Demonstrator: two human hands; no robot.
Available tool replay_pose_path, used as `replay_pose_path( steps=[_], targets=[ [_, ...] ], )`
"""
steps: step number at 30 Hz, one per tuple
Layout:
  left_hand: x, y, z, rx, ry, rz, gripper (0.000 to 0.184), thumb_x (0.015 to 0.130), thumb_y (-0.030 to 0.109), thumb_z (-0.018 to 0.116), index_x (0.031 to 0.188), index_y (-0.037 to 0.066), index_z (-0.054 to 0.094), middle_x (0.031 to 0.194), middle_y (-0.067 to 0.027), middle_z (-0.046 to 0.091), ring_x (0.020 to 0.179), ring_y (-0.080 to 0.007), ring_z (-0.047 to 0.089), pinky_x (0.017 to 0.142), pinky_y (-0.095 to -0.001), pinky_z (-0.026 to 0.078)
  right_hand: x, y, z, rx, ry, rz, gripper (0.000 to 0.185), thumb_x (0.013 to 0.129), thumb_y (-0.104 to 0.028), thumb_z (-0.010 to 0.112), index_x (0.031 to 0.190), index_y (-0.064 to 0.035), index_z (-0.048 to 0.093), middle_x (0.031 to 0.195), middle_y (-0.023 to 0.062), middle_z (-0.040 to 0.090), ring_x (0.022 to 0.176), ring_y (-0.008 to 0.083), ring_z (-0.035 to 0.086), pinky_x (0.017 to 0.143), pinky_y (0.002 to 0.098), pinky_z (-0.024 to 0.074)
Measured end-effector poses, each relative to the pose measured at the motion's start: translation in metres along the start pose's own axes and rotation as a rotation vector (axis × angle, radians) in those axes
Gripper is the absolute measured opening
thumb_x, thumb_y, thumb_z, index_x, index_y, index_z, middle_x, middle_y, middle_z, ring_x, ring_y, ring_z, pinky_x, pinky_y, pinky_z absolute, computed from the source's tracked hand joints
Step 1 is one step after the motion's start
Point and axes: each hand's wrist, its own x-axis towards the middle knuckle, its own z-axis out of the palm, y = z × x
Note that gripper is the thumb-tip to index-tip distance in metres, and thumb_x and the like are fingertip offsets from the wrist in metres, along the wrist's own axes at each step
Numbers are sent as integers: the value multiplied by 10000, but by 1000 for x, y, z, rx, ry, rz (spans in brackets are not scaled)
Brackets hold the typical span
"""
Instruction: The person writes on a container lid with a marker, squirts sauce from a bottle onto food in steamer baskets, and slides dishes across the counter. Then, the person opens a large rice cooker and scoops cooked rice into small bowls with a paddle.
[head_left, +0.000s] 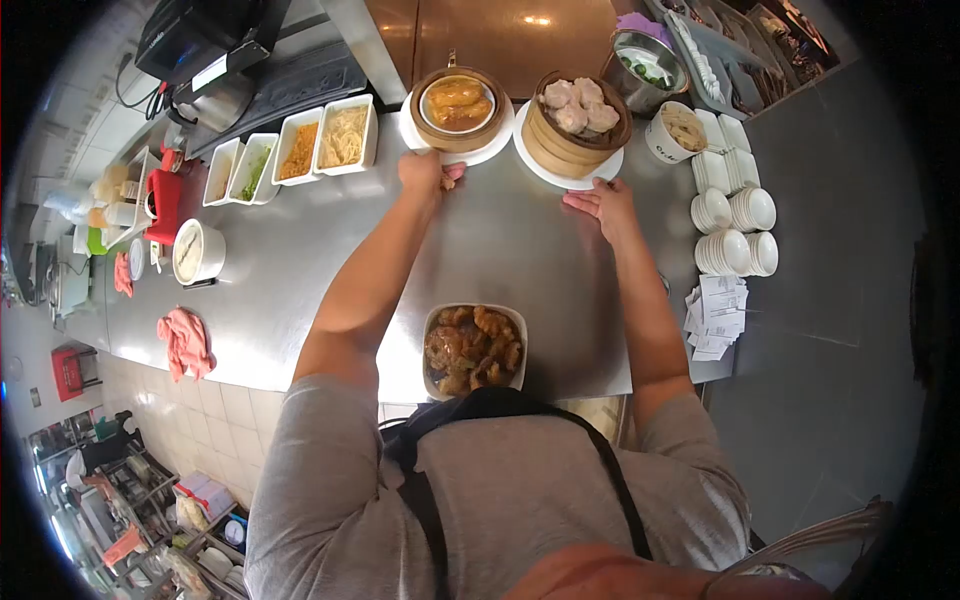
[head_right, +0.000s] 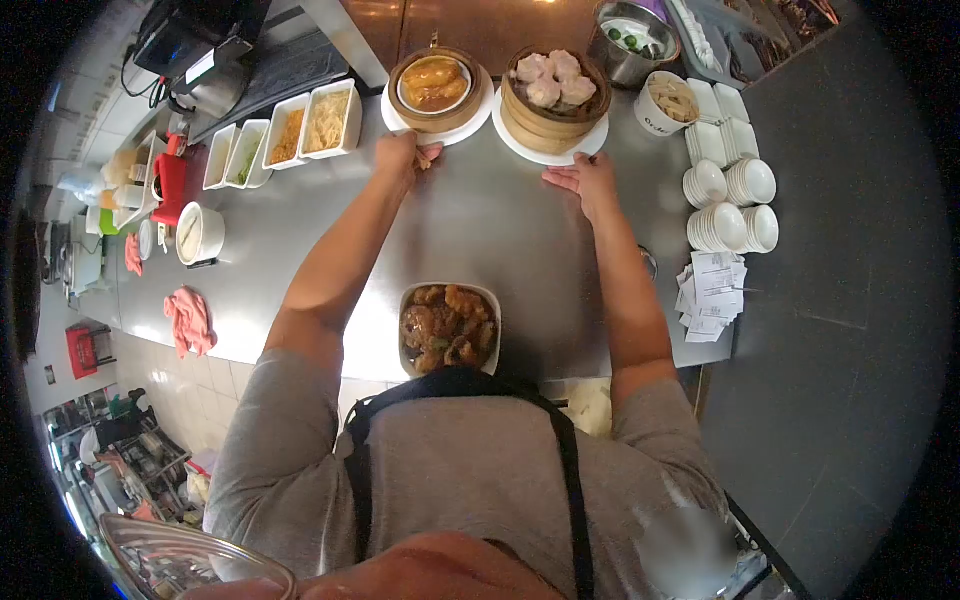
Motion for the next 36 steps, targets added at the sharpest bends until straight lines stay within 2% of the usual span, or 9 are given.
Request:
replay_pose_path(
  steps=[11, 12, 15, 16, 20, 26, 31, 34, 36],
  targets=[
    [93, 23, 55, -192, 58, 120, 169, 825, -107, 384, 917, -163, 515, 738, -227, 591, 538, -326, 666, 375, -378, 512, 54, -16, 25, 153, 5, -32, 233, 992, -29, 389, 1159, 117, 317, 1072, 378, 567, 910, 452, 668, 785, 466, 623],
    [105, 25, 54, -229, -11, 132, 203, 876, -89, 417, 1057, -131, 501, 899, -193, 578, 710, -290, 683, 524, -389, 566, 60, -16, 29, 175, 4, -40, 249, 987, -21, 392, 1181, 113, 314, 1095, 367, 561, 920, 452, 664, 790, 466, 622],
    [122, 33, 57, -363, -190, 240, 352, 946, -41, 432, 1298, -46, 423, 1096, -118, 539, 931, -241, 635, 755, -406, 571, 79, -15, 42, 232, -35, -84, 297, 961, 21, 397, 1230, 117, 318, 1163, 332, 540, 990, 453, 636, 848, 475, 603],
    [122, 36, 59, -339, -198, 273, 326, 971, 30, 452, 1296, 58, 442, 1205, -89, 542, 1109, -260, 562, 901, -416, 546, 82, -17, 47, 243, -69, -115, 309, 944, 47, 397, 1233, 128, 327, 1187, 318, 532, 1041, 451, 616, 896, 485, 583],
    [86, 46, 54, -186, -264, 314, 431, 998, 73, 474, 1409, 18, 359, 1241, -110, 537, 1082, -237, 592, 880, -391, 556, 104, -24, 67, 412, -179, -205, 403, 865, 133, 407, 1265, 128, 367, 1268, 240, 511, 1141, 414, 570, 981, 482, 545],
    [-1, 42, -2, 63, -498, 314, 341, 1028, 102, 425, 1334, -47, 425, 1219, -136, 575, 1010, -238, 653, 824, -324, 567, 160, -31, 84, 631, -67, -208, 434, 804, 189, 427, 1229, 100, 421, 1273, 218, 512, 1154, 373, 558, 1019, 451, 522],
    [-65, 37, -72, 237, -433, 247, 299, 1024, 111, 437, 1291, -18, 473, 1157, -112, 609, 928, -208, 656, 771, -312, 554, 176, -35, 73, 725, -60, -235, 407, 849, 127, 431, 1253, 82, 420, 1285, 199, 512, 1164, 362, 555, 1032, 461, 498],
    [-88, 9, -138, 376, -517, 187, 271, 998, 11, 407, 1242, -18, 521, 1026, -77, 636, 833, -175, 651, 711, -285, 558, 114, -23, 59, 333, -92, -189, 361, 937, -34, 522, 1284, 17, 437, 1316, 171, 499, 1158, 314, 574, 972, 431, 509],
    [-119, -8, -180, 422, -632, -37, 309, 956, -38, 407, 1239, 1, 527, 966, -84, 640, 813, -177, 656, 695, -288, 562, 38, -6, 35, 51, -193, -123, 344, 967, -126, 546, 1288, -31, 463, 1264, 138, 543, 1111, 279, 603, 921, 406, 529]
  ],
)
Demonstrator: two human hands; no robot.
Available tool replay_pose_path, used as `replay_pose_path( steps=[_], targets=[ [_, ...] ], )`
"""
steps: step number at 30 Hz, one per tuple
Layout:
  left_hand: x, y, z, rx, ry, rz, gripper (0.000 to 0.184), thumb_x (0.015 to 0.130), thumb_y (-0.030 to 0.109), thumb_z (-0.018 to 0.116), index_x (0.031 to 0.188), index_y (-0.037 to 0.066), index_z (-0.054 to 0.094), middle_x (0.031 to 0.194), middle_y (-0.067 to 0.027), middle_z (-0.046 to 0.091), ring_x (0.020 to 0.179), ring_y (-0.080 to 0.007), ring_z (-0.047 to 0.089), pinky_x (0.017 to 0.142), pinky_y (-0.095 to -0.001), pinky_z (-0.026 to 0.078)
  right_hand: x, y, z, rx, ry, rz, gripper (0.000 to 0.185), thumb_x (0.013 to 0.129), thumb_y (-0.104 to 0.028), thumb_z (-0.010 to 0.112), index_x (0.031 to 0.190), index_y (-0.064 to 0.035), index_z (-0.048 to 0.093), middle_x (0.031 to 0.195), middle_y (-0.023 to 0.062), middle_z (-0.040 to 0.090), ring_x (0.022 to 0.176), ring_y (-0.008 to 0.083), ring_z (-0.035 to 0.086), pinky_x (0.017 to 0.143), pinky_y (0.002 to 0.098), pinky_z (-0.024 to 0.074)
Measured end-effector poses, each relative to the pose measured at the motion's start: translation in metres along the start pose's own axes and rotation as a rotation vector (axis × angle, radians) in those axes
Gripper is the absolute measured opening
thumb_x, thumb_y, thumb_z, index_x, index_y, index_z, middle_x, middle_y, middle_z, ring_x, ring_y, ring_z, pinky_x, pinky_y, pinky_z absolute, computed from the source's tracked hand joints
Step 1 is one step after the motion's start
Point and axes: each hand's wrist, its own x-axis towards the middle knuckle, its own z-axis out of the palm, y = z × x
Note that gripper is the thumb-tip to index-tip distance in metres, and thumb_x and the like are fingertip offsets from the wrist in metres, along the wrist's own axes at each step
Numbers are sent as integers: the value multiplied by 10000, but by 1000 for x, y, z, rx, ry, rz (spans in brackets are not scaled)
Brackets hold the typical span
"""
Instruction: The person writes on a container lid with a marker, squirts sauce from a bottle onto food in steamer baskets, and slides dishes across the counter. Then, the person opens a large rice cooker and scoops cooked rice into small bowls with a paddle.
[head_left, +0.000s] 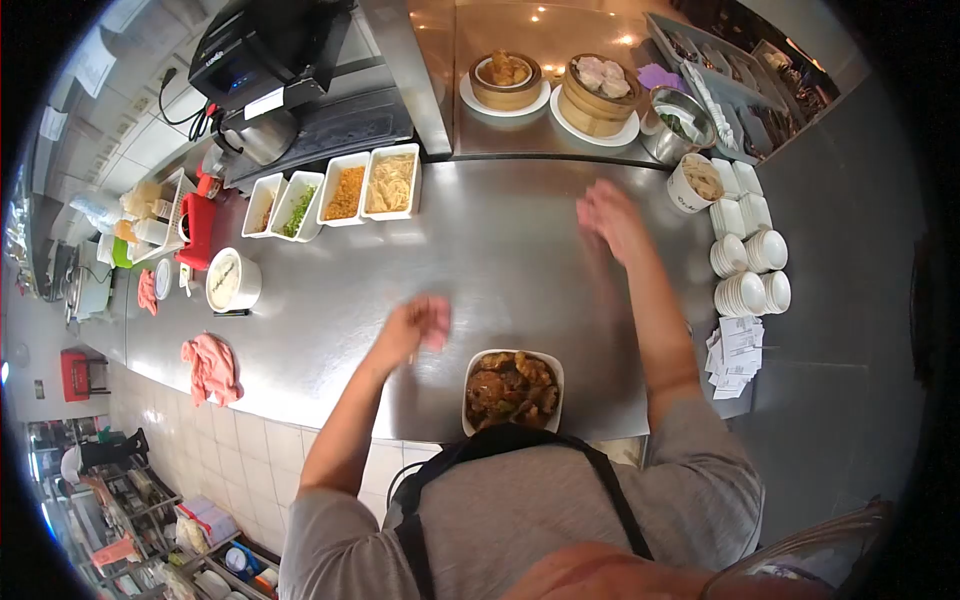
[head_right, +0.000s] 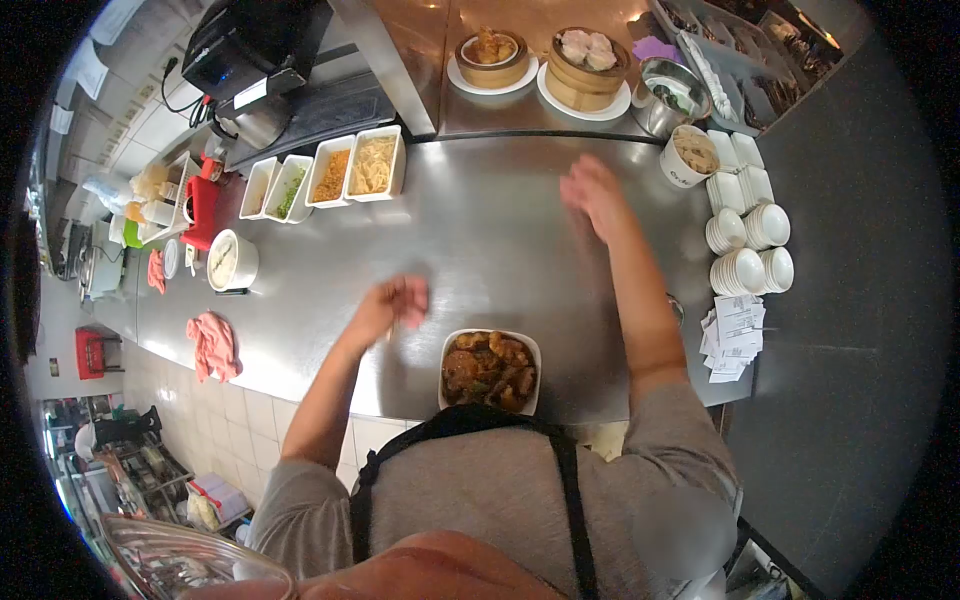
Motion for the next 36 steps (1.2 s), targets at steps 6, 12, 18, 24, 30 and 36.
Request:
replay_pose_path(
  steps=[6, 12, 18, 24, 30, 36],
  targets=[
    [-113, -39, 52, 46, -289, -234, 310, 964, 65, 501, 1273, 49, 519, 1025, -99, 663, 939, -199, 654, 833, -336, 546, -243, 26, -29, -144, -462, 692, 625, 930, -523, 555, 1333, -63, 428, 1099, 179, 638, 966, 309, 660, 840, 469, 539],
    [-90, -47, 56, -113, -326, -170, 314, 948, 22, 496, 1258, 15, 540, 1149, -120, 641, 1028, -229, 637, 934, -370, 508, -320, 51, 38, 99, -402, 466, 760, 928, -598, 495, 1431, -66, 291, 1271, 217, 531, 1178, 350, 552, 1016, 481, 444],
    [-24, -27, 46, -594, -125, -27, 375, 979, 12, 438, 1353, 7, 411, 1166, -141, 623, 1044, -241, 636, 871, -351, 541, -252, 61, 59, 304, -202, 193, 520, 1024, -401, 416, 1394, -44, 338, 1265, 218, 525, 1178, 382, 549, 1044, 485, 436],
    [-50, -8, 37, -284, 117, 70, 397, 968, 7, 435, 1363, 20, 394, 1070, -99, 586, 820, -152, 582, 687, -258, 497, -197, 74, 89, 240, 19, 73, 469, 984, -189, 543, 1388, -39, 358, 1258, 189, 533, 1168, 331, 553, 1005, 460, 464],
    [-106, -31, 29, -364, 42, 177, 407, 932, -45, 414, 1333, 22, 431, 1106, -74, 594, 993, -147, 547, 871, -265, 445, -218, 109, 136, -138, -418, 162, 398, 971, -158, 558, 1333, -32, 454, 1235, 131, 565, 1063, 201, 594, 933, 337, 484],
    [-138, -14, 46, -193, 142, 353, 394, 975, 14, 450, 1369, 2, 441, 1378, -135, 528, 1286, -208, 473, 1032, -315, 393, -246, 117, 205, -420, -958, 311, 314, 981, -290, 555, 1174, -45, 593, 1043, 33, 610, 946, 115, 576, 852, 285, 465]
  ],
)
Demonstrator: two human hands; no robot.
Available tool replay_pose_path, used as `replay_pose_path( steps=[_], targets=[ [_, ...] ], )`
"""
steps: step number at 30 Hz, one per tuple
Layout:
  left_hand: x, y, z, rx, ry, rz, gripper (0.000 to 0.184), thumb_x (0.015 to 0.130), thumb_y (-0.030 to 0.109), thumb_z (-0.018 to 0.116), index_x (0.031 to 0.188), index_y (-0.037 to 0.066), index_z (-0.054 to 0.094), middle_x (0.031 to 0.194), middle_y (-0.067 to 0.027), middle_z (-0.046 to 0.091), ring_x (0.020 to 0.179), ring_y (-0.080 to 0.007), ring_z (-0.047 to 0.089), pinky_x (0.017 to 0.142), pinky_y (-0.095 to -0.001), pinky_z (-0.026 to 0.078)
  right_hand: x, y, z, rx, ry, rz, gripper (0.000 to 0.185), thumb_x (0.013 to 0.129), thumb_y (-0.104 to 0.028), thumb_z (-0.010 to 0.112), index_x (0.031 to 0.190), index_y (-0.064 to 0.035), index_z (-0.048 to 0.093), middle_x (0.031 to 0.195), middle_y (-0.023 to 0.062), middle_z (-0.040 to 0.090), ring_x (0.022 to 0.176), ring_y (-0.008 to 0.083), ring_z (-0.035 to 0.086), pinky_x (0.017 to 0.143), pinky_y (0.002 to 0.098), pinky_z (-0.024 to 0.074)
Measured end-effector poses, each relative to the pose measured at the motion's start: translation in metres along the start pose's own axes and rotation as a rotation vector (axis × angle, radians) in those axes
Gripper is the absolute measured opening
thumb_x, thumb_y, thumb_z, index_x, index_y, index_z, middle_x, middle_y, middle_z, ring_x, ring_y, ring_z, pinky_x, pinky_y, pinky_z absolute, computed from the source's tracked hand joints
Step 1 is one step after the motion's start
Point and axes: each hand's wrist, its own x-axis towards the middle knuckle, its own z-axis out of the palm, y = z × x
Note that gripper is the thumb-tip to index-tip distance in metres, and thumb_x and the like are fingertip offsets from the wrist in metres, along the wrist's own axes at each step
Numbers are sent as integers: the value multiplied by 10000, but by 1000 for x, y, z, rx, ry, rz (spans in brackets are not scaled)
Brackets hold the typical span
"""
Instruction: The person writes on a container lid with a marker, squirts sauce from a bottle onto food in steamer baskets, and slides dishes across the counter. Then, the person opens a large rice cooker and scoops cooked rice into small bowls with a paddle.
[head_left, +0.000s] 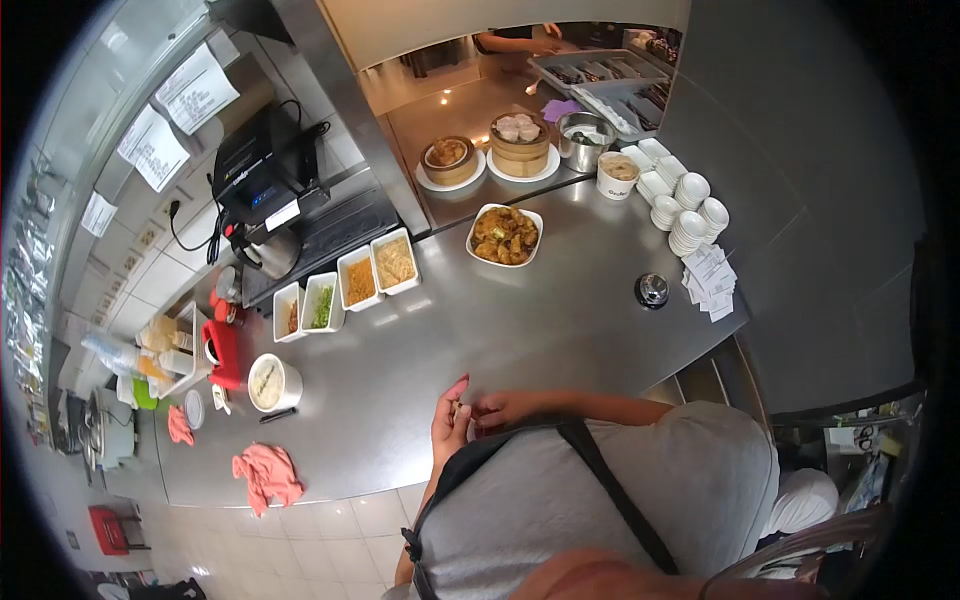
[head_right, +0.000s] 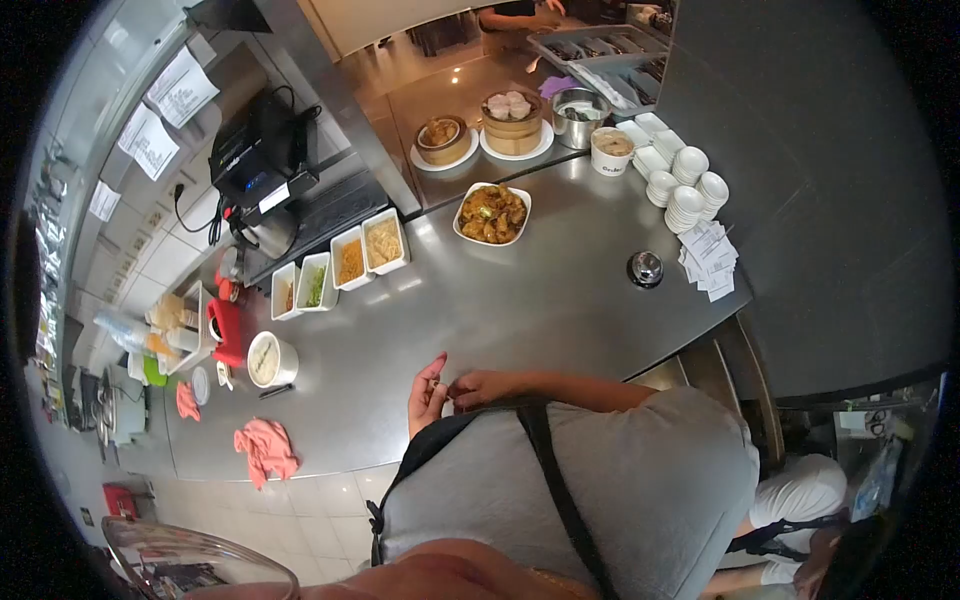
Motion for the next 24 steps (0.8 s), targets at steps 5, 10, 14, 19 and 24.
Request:
replay_pose_path(
  steps=[5, 10, 14, 19, 24],
  targets=[
    [-4, 5, -28, 562, 147, 26, 305, 946, 73, 564, 1247, 41, 599, 1158, -151, 656, 1055, -196, 623, 898, -308, 485, 11, -2, -2, -121, 179, 45, 335, 961, -331, 565, 1108, -35, 623, 868, 39, 634, 813, 120, 581, 750, 285, 464],
    [-12, -15, -49, 767, 93, -72, 234, 866, 79, 675, 1098, 56, 696, 938, -137, 712, 776, -182, 685, 720, -332, 540, -5, -42, -11, -462, 269, -139, 295, 915, -287, 603, 1053, -33, 662, 907, 74, 668, 807, 140, 598, 713, 293, 461],
    [-21, -23, -53, 620, 64, -88, 225, 851, 57, 684, 1076, 47, 697, 921, -138, 712, 770, -171, 682, 708, -319, 532, -6, -39, 6, -561, 281, -151, 295, 926, -264, 608, 1110, -36, 640, 967, 82, 690, 819, 155, 610, 713, 291, 475],
    [-40, -25, -92, 716, 215, 62, 195, 839, 46, 702, 1032, 24, 698, 867, -129, 714, 733, -178, 675, 696, -294, 524, 14, 28, 26, -469, 469, -311, 329, 961, -231, 600, 1234, -50, 565, 1043, 69, 678, 894, 140, 621, 791, 284, 497],
    [-80, -17, -144, 704, 378, 30, 168, 841, 23, 706, 1002, -19, 688, 807, -95, 712, 685, -110, 623, 664, -259, 500, 34, 52, 48, -282, 144, -103, 294, 944, -278, 604, 1130, -50, 618, 937, 63, 680, 732, 183, 611, 719, 334, 509]
  ],
)
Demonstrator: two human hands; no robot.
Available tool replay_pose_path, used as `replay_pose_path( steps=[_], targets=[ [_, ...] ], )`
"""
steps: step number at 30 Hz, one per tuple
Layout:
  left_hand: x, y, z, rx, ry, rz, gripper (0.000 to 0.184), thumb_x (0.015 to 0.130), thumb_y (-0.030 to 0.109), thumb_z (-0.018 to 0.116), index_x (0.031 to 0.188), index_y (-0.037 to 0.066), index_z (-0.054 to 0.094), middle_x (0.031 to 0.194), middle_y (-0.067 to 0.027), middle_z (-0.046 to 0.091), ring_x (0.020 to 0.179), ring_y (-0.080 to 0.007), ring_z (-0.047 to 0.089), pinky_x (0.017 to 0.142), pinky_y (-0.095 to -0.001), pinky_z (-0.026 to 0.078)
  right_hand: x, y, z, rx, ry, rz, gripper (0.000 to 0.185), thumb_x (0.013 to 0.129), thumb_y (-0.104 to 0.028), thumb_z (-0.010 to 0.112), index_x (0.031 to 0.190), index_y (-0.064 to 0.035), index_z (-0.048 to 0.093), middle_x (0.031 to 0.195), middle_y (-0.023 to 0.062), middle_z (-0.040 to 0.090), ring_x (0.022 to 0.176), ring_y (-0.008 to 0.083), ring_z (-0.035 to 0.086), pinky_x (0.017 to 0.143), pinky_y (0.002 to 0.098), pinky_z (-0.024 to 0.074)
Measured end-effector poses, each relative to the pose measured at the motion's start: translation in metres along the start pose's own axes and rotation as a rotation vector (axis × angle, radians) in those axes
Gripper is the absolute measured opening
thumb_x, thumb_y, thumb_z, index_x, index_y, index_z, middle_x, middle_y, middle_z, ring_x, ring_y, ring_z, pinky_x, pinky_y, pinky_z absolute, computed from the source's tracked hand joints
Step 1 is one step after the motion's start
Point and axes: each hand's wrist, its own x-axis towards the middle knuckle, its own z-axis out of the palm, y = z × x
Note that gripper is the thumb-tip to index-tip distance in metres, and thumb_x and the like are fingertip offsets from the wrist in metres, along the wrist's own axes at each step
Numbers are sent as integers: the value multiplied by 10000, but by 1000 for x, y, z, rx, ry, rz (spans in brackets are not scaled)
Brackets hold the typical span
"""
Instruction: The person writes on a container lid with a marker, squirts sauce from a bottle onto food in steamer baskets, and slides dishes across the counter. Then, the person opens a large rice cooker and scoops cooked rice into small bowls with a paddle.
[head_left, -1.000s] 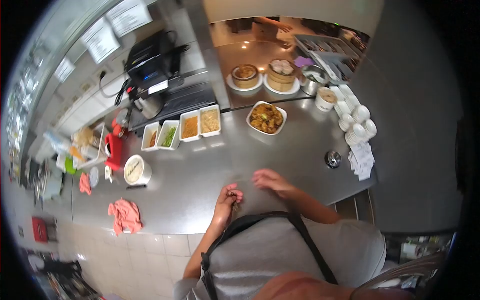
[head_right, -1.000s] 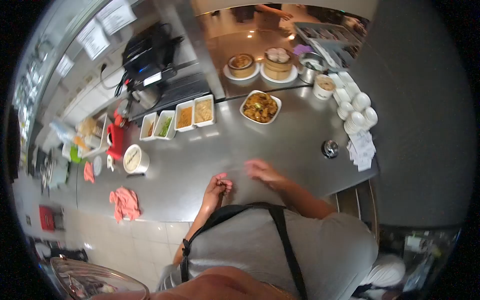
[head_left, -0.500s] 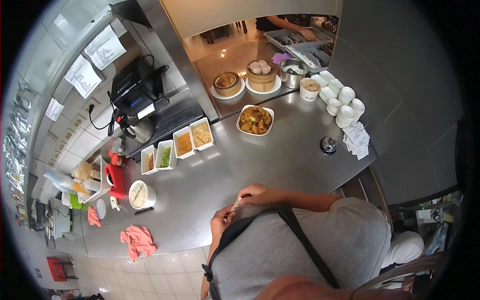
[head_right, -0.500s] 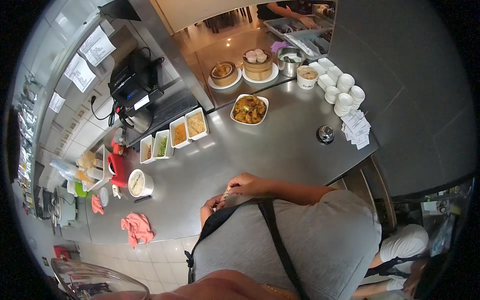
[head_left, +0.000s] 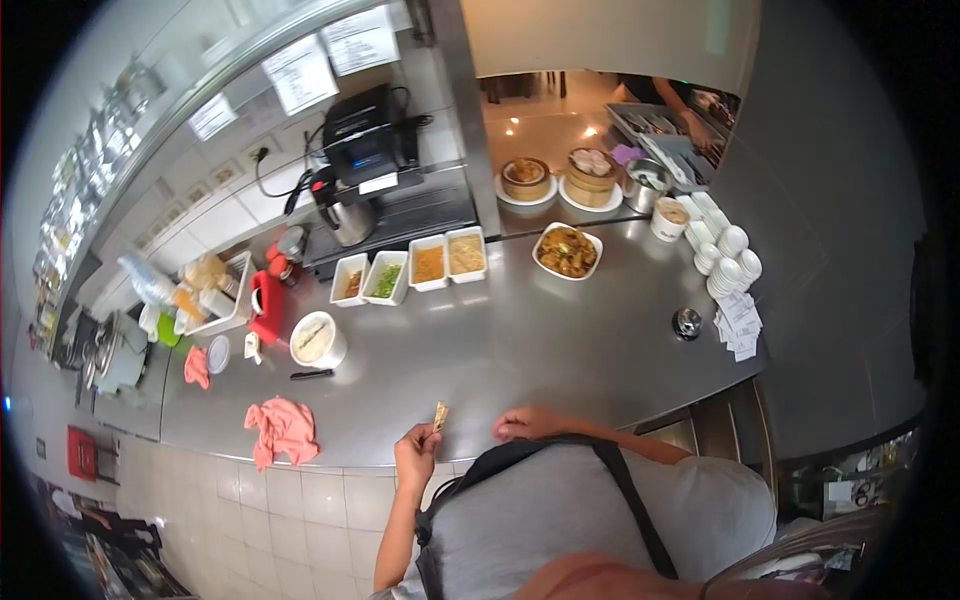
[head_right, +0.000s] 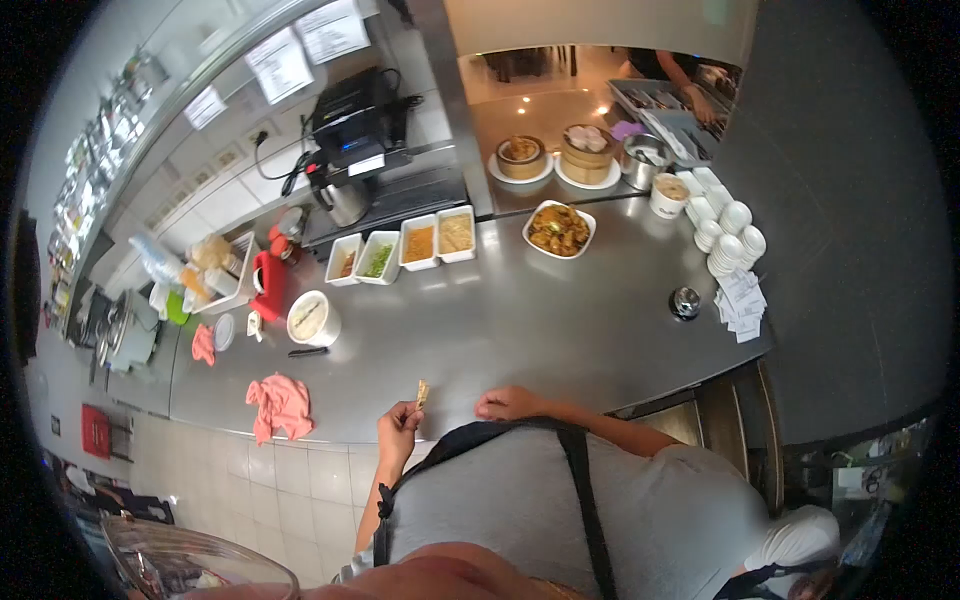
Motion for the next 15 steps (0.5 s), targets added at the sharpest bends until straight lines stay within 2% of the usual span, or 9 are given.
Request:
replay_pose_path(
  steps=[3, 4, 7, 8, 12, 15],
  targets=[
    [-20, -9, -25, -16, 102, -38, 166, 837, 20, 705, 999, -15, 695, 779, -86, 708, 667, -103, 617, 653, -260, 500, 0, -2, 22, -29, -149, -5, 292, 945, -280, 600, 1124, -50, 618, 937, 68, 678, 737, 188, 611, 723, 337, 508],
    [-26, -18, -33, 9, 102, -78, 141, 836, 20, 704, 973, -7, 690, 820, -81, 694, 704, -115, 617, 654, -269, 497, 2, 1, 29, -27, -168, 15, 292, 945, -280, 599, 1122, -49, 618, 936, 70, 678, 738, 189, 611, 725, 338, 508],
    [-52, -35, -45, -108, 248, -18, 117, 833, 28, 710, 942, 5, 675, 871, -81, 659, 754, -136, 611, 661, -282, 492, 3, 18, 47, -27, -173, 82, 290, 945, -282, 595, 1115, -48, 619, 935, 74, 676, 743, 194, 611, 729, 341, 507],
    [-62, -38, -49, -64, 272, 33, 116, 824, 31, 718, 922, 9, 659, 895, -79, 621, 779, -155, 602, 668, -294, 490, 3, 23, 53, -24, -170, 101, 290, 946, -283, 594, 1113, -48, 619, 935, 76, 675, 745, 195, 611, 730, 342, 506],
    [-96, -85, -42, -109, 260, -41, 135, 807, 34, 735, 922, 2, 670, 860, -88, 619, 739, -164, 612, 664, -301, 496, 2, 40, 68, -24, -147, 157, 289, 946, -286, 589, 1105, -47, 619, 934, 82, 673, 752, 202, 612, 736, 346, 505],
    [-116, -109, -23, -62, 140, -58, 124, 789, 33, 748, 893, 0, 689, 797, -96, 620, 697, -167, 618, 648, -300, 499, 3, 46, 72, -35, -127, 181, 288, 947, -288, 585, 1099, -46, 620, 933, 87, 671, 757, 206, 612, 740, 349, 504]
  ],
)
